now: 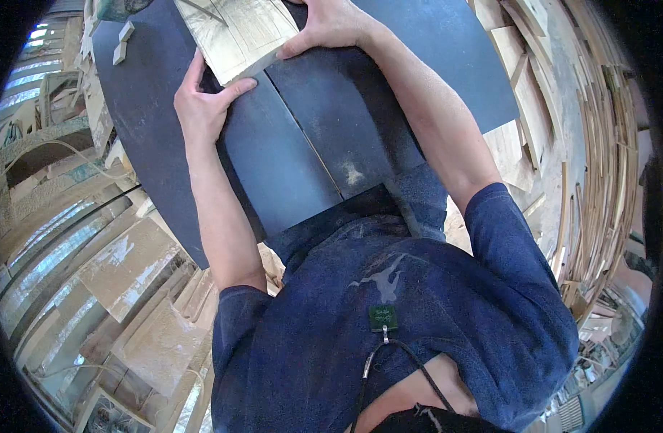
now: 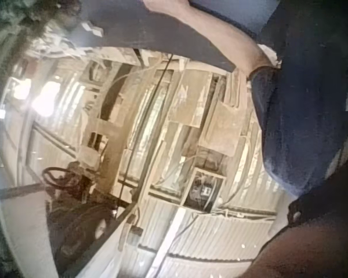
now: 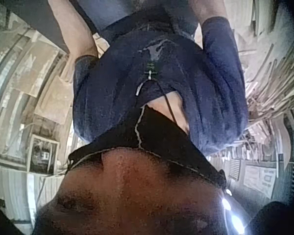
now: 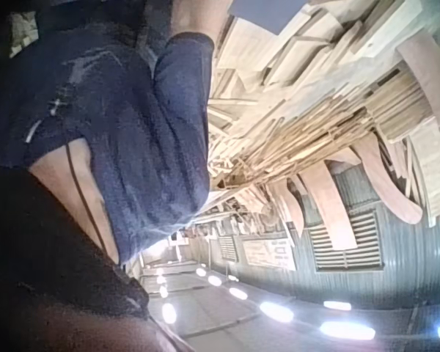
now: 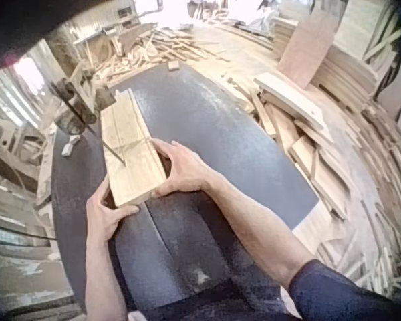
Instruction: Cutting curved shapes out of a wooden block using a band saw.
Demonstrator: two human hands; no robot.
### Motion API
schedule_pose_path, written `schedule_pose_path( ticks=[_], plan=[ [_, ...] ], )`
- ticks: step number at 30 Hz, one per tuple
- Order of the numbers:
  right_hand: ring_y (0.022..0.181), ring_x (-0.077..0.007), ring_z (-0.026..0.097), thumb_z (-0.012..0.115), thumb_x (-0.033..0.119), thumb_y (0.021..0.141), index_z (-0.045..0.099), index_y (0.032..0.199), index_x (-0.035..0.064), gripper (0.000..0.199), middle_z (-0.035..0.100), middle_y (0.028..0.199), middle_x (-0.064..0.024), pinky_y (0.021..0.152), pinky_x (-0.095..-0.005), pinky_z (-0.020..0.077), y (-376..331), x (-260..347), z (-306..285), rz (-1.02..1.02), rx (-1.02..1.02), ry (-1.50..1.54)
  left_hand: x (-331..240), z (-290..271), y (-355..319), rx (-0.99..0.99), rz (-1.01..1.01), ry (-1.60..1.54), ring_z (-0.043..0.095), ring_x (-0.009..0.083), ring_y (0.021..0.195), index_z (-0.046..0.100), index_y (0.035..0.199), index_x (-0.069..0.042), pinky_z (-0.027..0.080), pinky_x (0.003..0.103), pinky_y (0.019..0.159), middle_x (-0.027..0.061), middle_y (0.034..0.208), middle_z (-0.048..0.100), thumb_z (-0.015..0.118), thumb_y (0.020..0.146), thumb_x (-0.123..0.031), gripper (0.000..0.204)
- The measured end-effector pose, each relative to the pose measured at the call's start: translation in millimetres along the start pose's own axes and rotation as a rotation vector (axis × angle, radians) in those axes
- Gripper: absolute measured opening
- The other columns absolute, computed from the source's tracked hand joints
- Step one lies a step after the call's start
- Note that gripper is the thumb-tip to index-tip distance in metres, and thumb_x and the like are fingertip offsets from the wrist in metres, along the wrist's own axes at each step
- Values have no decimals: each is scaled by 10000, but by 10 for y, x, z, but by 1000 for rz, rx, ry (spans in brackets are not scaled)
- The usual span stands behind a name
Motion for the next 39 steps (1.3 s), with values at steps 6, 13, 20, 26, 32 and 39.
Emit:
schedule_pose_path(
  ticks=[6, 13, 20, 26, 32, 39],
  plan=[
    [1319, -429, 602, 950, 478, 579, 451, 1608, 26, 1230, 635, 1437, -270, 1152, -494, 467, 9, -19, -5, 32, -24, -17, 50, 0, 11, -36, -5, -17, 708, 223, 1269, 651, 1493, -38, 520, 368, 1102, 146, 1342, 769, 1046, 631, -355, 1000],
    [1245, -426, 659, 949, 462, 584, 526, 1552, 13, 1147, 687, 1352, -269, 1101, -479, 515, 21, -29, -4, 25, -51, 23, 85, -11, 16, -79, -13, -21, 719, 213, 1248, 661, 1481, -36, 529, 365, 1088, 142, 1322, 778, 1041, 654, -354, 964],
    [1285, -414, 650, 948, 434, 607, 536, 1551, 28, 1106, 678, 1388, -267, 1119, -471, 507, 37, -7, 5, 20, -70, 27, 279, -104, 26, -59, -24, -70, 696, 208, 1264, 645, 1498, -31, 516, 345, 1055, 146, 1376, 752, 994, 747, -243, 854],
    [1287, -422, 638, 952, 451, 621, 543, 1549, 42, 1094, 675, 1389, -261, 1123, -484, 501, 71, -54, 17, 46, -71, -28, 351, -127, 24, -49, 14, -194, 688, 156, 1190, 634, 1509, -28, 513, 321, 1025, 118, 1385, 750, 928, 833, -194, 755],
    [1273, -433, 636, 955, 472, 632, 545, 1550, 48, 1092, 674, 1383, -262, 1119, -499, 500, 63, -112, 30, 64, -71, -40, 295, -69, 9, -54, -58, -223, 711, 159, 1101, 663, 1485, -46, 556, 323, 972, 106, 1357, 765, 922, 853, -240, 711],
    [1274, -434, 634, 954, 468, 636, 548, 1548, 46, 1083, 674, 1390, -261, 1122, -500, 500, 99, -106, 40, 50, -91, -23, 318, -115, 23, -87, -4, -118, 715, 130, 1002, 676, 1477, -63, 578, 307, 913, 100, 1347, 770, 903, 880, -261, 668]
  ],
)
Point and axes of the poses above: each hand's wrist, its own y-axis towards the middle knuckle, its own z-axis out of the palm, x = y × z, the point moved 7 cm from there along y, towards the middle knuckle
